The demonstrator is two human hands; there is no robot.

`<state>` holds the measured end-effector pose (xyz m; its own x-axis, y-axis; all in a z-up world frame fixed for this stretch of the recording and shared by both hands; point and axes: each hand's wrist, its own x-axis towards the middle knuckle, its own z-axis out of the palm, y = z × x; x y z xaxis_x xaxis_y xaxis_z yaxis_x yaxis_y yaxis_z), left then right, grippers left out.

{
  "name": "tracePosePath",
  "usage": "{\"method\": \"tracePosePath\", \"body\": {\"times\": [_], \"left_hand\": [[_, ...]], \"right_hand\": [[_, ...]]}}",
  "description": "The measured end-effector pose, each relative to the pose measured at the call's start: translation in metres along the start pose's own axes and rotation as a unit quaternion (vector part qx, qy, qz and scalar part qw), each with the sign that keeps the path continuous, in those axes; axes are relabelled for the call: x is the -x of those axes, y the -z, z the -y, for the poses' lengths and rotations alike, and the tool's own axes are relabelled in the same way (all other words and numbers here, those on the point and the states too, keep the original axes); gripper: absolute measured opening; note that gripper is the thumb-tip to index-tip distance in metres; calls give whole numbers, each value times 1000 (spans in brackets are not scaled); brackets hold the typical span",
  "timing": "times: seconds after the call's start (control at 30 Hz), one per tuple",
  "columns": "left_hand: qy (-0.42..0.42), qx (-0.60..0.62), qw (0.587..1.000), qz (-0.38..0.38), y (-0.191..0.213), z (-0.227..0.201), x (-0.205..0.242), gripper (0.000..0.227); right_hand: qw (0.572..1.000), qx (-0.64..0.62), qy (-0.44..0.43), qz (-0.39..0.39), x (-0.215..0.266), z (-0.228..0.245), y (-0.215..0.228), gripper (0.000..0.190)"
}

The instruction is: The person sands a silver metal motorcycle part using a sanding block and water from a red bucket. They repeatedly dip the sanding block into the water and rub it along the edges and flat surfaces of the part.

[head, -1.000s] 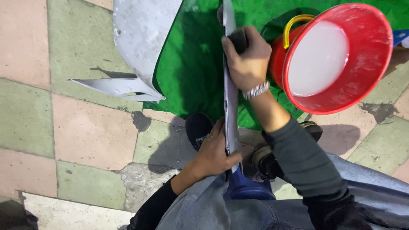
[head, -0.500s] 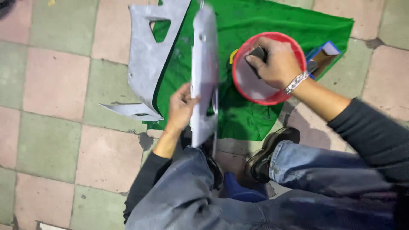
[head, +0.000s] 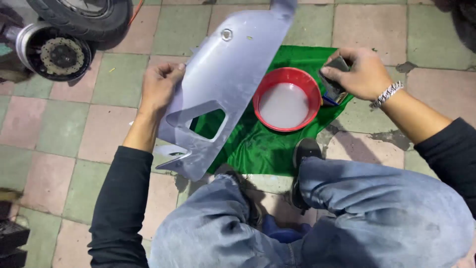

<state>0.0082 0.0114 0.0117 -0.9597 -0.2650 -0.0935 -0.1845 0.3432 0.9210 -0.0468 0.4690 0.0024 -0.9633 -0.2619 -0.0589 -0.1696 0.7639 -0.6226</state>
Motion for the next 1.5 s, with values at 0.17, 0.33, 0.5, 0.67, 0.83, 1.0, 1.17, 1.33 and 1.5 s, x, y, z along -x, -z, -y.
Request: {"method": "tracePosePath", "body": {"times": [0.17,0.33,0.5,0.67,0.83,1.0,1.17,1.33,1.5], "left_hand": [[-42,-73,996,14,-9,-1,-6,15],[-84,-135,984,80,-18,-17,-28,15],[-191,-192,939,214,-48,-45,-41,25],[-208,-261,932,143,-92,-43,-32,22],[-378,-208,901,41,-62,-51,8,46],[-154,56,965,-204,-30,-1,45,41],[-127,40,981,-138,-50,19,54,25],[-183,40,966,-179,-52,11,63,22],[-209,34,959,-189,-52,8,67,22]], "right_hand": [[984,-98,149,1,0,4,-37,14],[956,-93,276,-43,-10,33,-61,8],[908,29,411,-76,-48,60,-52,17],[936,-54,339,71,-70,56,-53,11],[979,1,206,-5,-43,21,-58,15],[981,6,180,-71,-11,21,-52,15],[969,-46,225,-96,-3,23,-52,15],[953,-41,273,-127,3,28,-50,16],[944,-35,294,-144,6,29,-47,14]]}}
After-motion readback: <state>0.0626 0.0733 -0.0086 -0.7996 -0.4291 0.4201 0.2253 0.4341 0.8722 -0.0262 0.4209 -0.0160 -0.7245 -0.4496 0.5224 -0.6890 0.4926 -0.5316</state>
